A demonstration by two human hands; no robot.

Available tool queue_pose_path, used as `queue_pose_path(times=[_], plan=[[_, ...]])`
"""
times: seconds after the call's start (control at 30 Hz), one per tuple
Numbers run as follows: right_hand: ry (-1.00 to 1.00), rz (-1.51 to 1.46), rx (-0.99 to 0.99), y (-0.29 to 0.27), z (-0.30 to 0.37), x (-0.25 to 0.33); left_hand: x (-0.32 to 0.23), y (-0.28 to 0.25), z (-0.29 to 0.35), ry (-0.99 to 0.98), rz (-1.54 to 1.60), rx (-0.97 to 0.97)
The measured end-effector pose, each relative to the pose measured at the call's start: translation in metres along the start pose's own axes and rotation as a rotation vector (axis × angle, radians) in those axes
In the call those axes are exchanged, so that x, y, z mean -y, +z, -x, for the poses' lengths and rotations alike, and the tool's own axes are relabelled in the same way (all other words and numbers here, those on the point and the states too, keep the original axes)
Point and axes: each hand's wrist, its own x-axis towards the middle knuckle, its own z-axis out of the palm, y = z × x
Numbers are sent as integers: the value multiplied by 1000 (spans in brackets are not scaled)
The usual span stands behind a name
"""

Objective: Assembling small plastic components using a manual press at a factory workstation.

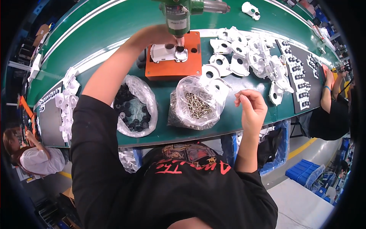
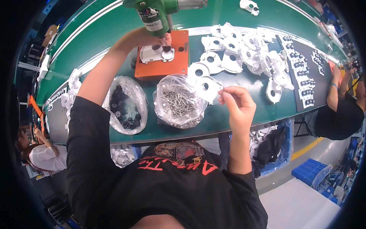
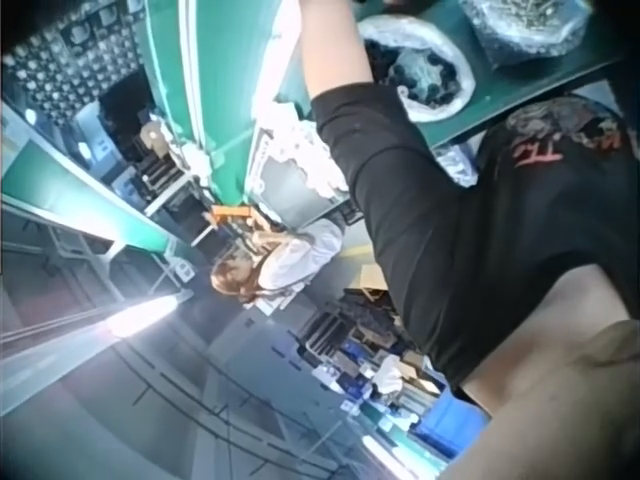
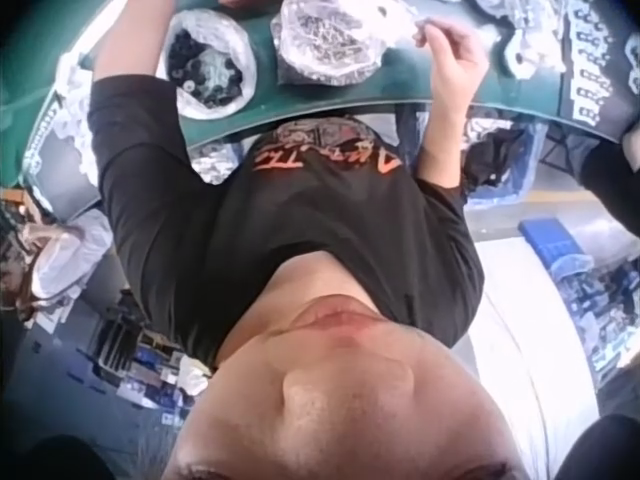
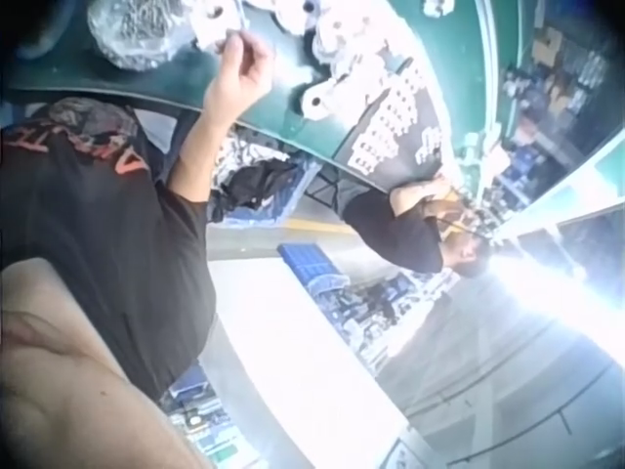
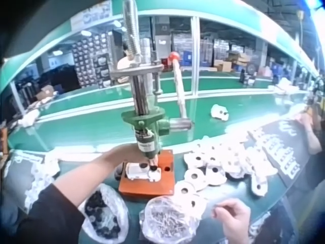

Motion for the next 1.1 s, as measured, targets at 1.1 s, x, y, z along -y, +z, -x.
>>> queue_pose_path(times=[1.1], plan=[[-466,681,435,105,-133,-69,-1,111,80,189,-621,-841]])
